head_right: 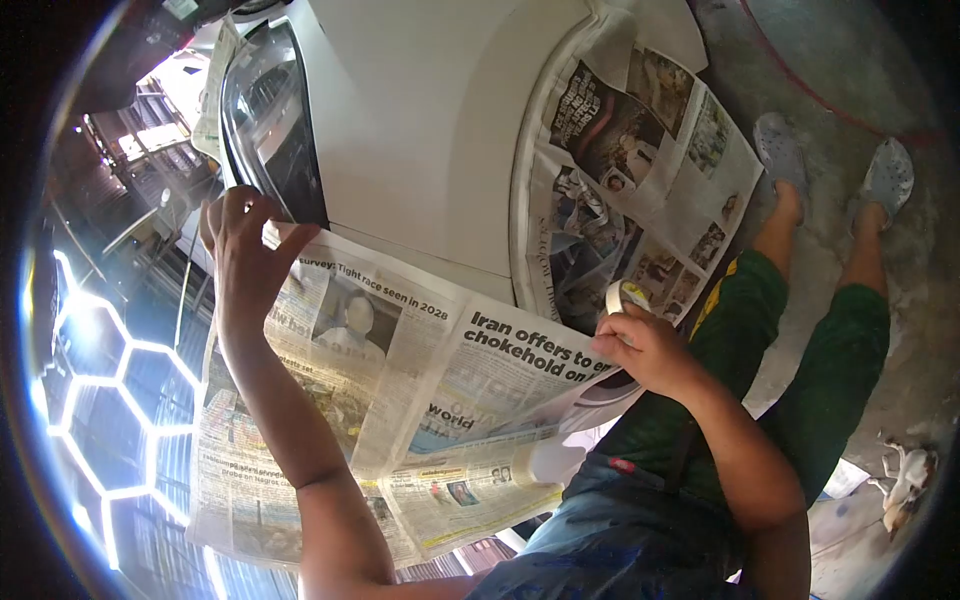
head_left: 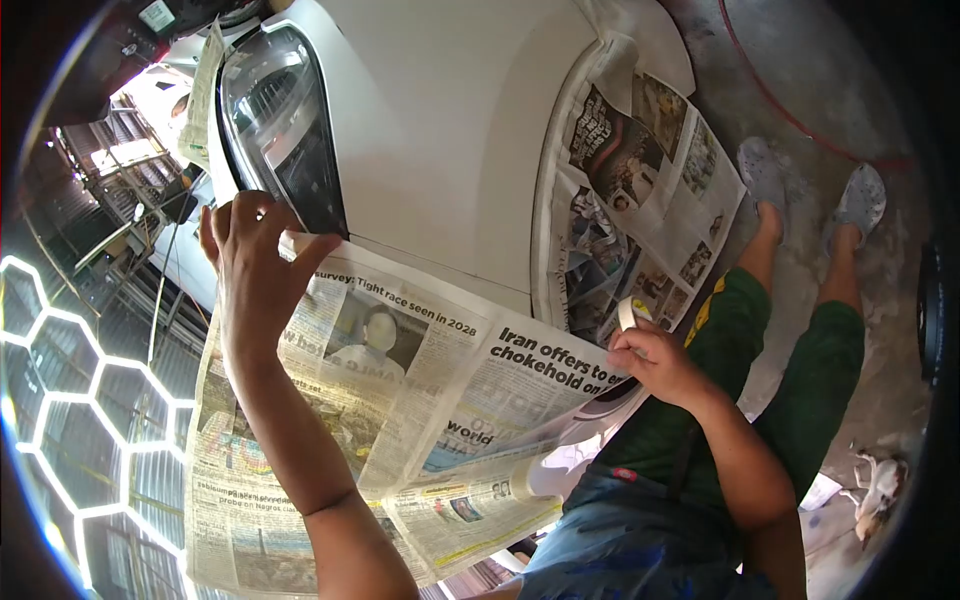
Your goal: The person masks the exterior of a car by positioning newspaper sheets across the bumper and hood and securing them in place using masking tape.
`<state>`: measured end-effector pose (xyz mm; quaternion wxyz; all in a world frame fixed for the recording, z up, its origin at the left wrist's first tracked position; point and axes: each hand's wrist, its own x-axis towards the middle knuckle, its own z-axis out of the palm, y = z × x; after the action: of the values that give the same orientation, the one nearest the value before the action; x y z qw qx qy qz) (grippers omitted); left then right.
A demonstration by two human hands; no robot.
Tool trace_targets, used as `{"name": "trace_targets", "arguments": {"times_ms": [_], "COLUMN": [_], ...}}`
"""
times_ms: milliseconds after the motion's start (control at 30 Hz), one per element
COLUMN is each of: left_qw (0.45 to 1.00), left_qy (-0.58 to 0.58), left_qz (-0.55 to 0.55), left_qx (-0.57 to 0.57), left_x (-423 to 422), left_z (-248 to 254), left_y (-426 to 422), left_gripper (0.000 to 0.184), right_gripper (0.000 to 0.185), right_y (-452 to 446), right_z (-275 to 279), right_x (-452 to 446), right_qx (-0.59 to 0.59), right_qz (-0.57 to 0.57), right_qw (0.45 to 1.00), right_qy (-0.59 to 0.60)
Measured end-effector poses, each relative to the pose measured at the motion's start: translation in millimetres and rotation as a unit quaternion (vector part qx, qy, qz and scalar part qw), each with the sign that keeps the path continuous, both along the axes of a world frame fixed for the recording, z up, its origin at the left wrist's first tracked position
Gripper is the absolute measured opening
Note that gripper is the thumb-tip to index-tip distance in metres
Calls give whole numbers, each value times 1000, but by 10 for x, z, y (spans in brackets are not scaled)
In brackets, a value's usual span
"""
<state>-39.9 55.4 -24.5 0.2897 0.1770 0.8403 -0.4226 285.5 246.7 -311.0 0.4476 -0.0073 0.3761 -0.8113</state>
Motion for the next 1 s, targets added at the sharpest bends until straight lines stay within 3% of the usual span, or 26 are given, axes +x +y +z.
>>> {"name": "trace_targets", "arguments": {"times_ms": [433, 633, 1000], "left_qw": [997, 1000, 996], "left_qy": [15, -5, -13], "left_qz": [68, 0, 78], "left_qx": [-13, -12, -48], "left_x": [-44, -50, -102], "left_z": [-23, -26, -50], "left_y": [2, 22, 93], "left_gripper": [41, 43, 40], "right_gripper": [21, 25, 26], "right_y": [54, 15, -6], "right_z": [14, -27, -54], "right_x": [-109, -73, -115], "right_qx": [13, 21, -7], "right_qz": [11, 30, 58], "right_qw": [1000, 999, 998], "right_qy": [-14, -12, 19]}}
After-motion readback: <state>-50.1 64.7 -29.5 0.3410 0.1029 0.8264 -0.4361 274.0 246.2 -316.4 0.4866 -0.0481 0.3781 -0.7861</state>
